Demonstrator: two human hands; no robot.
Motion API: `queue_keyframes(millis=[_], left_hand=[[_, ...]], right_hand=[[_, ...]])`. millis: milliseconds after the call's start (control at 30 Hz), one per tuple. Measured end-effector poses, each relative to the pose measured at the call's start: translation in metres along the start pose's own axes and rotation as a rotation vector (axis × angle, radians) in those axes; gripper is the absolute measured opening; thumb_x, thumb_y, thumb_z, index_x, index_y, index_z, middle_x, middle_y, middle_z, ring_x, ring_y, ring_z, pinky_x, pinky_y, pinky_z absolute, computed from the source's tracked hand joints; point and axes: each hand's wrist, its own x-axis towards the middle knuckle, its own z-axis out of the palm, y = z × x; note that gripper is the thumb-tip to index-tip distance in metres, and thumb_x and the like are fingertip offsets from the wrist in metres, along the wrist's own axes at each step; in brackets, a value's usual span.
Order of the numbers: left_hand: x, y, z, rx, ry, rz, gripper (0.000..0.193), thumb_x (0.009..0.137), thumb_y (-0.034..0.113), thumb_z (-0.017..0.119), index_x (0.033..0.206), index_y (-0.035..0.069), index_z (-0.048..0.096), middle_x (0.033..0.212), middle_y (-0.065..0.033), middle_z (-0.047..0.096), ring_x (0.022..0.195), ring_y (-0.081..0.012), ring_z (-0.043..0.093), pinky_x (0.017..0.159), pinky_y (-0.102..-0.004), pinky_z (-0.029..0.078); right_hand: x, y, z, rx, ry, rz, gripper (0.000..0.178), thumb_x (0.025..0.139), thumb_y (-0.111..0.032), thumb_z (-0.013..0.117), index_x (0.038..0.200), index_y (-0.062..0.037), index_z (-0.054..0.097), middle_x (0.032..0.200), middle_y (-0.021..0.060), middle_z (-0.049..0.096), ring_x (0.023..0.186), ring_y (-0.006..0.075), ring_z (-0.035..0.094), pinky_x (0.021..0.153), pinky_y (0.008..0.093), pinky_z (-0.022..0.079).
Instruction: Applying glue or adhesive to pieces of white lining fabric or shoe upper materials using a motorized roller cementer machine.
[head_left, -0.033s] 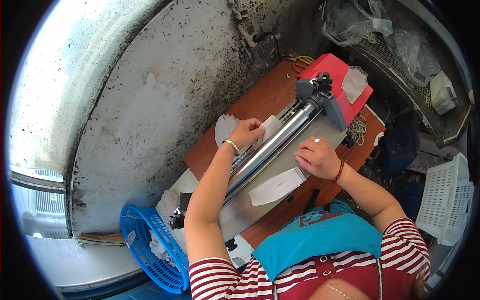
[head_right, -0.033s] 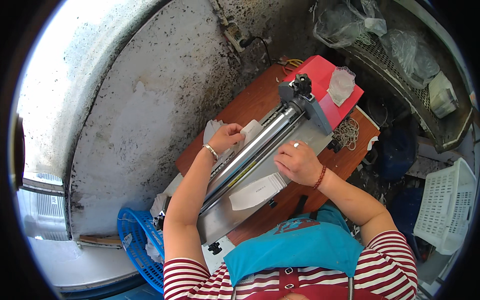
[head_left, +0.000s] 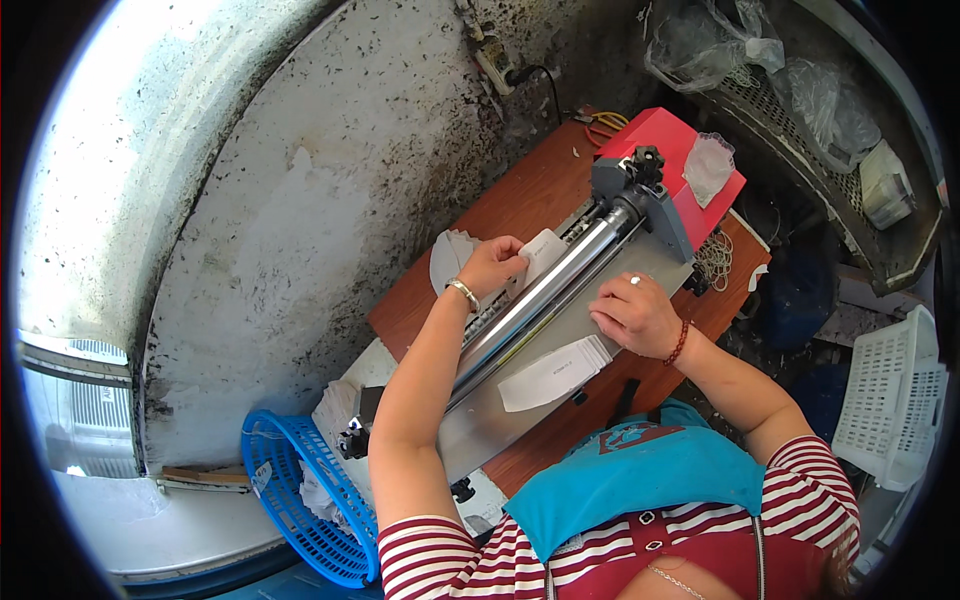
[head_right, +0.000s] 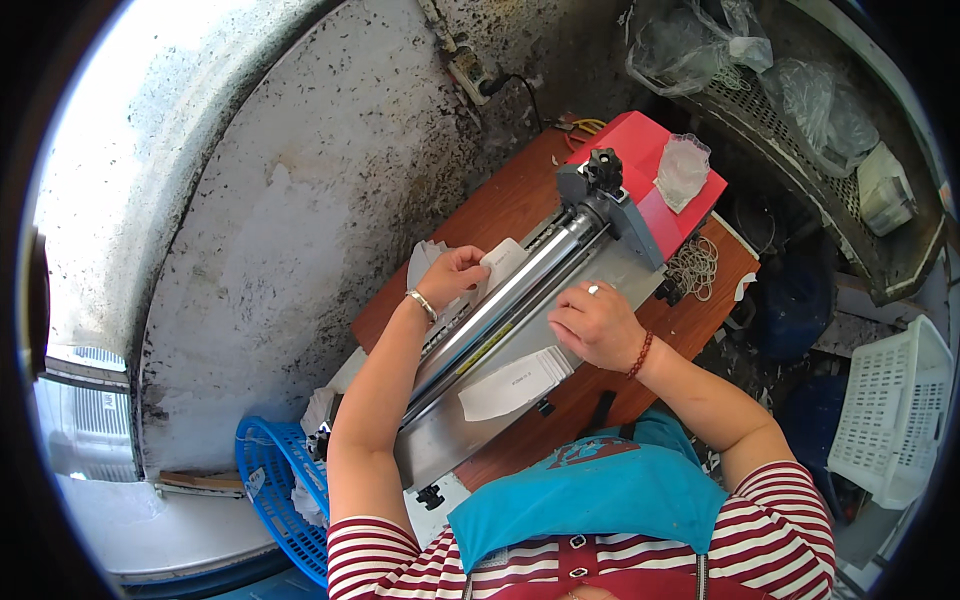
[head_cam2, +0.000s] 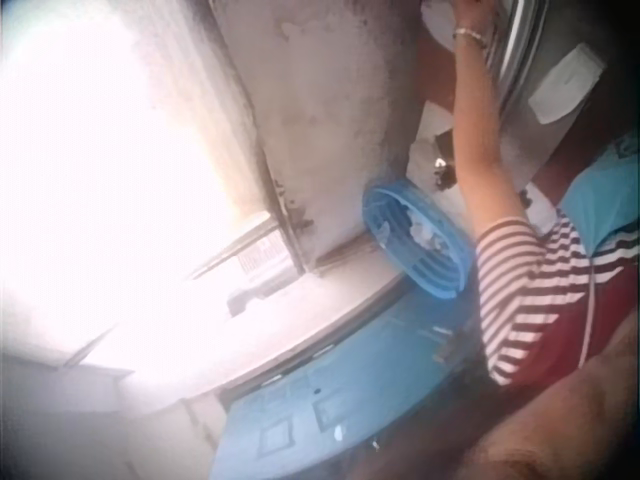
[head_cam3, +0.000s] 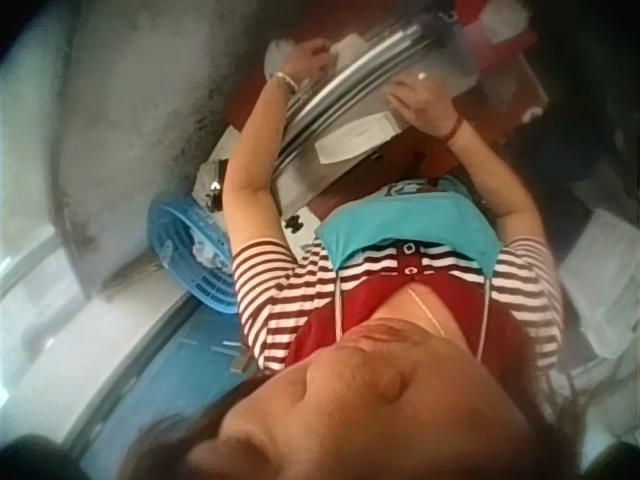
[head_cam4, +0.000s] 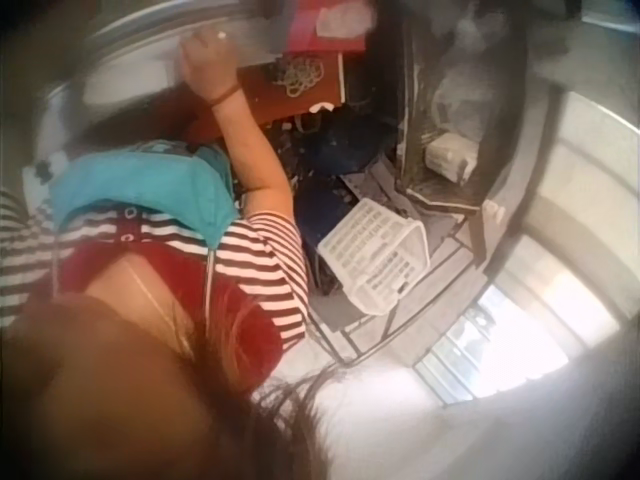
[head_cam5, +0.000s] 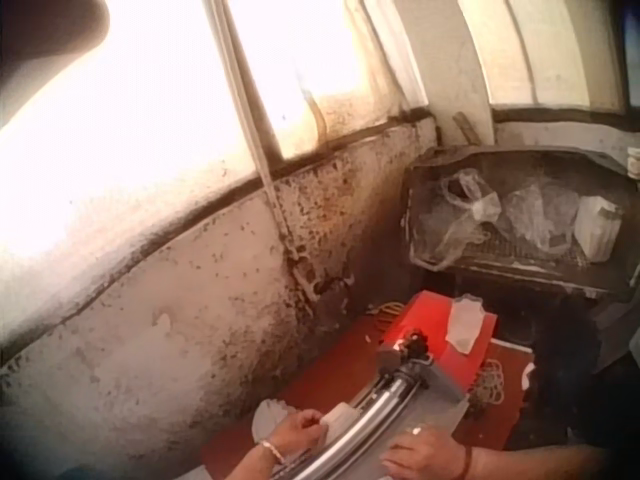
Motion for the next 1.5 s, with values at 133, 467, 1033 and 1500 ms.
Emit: queue_keyframes(millis=[133,467,1033,1500], left_hand=[[-0.010,0.026,0.007,-0.192,0.110,0.064,0.012,0.088,0.010,0.063,0.099,0.008,0.060,0.089,0.0034,0.063,0.077,-0.0062,0.057,0.074,-0.0230,0.046],[-0.067,0.092,0.053,0.155,-0.182,0.474,0.032,0.079,0.003,0.064,0.111,0.002,0.059,0.098,0.0007,0.060,0.091,-0.0055,0.056,0.081,-0.0251,0.047],[-0.076,0.070,0.059,-0.346,-0.279,0.179,0.024,0.096,0.018,0.051,0.108,0.001,0.064,0.098,-0.0021,0.066,0.086,-0.0078,0.059,0.076,-0.0271,0.050],[-0.092,0.076,0.053,-0.198,-0.135,0.168,0.022,0.092,0.021,0.061,0.099,0.000,0.067,0.090,-0.0029,0.066,0.080,-0.0083,0.060,0.073,-0.0246,0.050]], right_hand=[[0.001,0.001,-0.004,0.032,-0.028,0.042,0.013,0.076,-0.011,0.070,0.088,-0.0099,0.066,0.089,0.0055,0.058,0.081,0.0234,0.059,0.071,0.0371,0.047],[0.047,-0.012,-0.037,0.223,0.121,0.129,0.057,0.077,-0.023,0.075,0.127,-0.0062,0.053,0.115,0.0093,0.061,0.112,0.0275,0.053,0.095,0.0378,0.039],[0.025,-0.023,-0.037,0.523,0.136,0.193,0.038,0.078,-0.001,0.069,0.115,-0.0057,0.061,0.095,0.0103,0.063,0.086,0.0255,0.063,0.075,0.0333,0.050],[0.017,-0.027,-0.046,0.406,0.196,0.176,0.038,0.076,0.002,0.070,0.113,-0.0044,0.061,0.096,0.0113,0.062,0.086,0.0259,0.064,0.072,0.0333,0.053]])
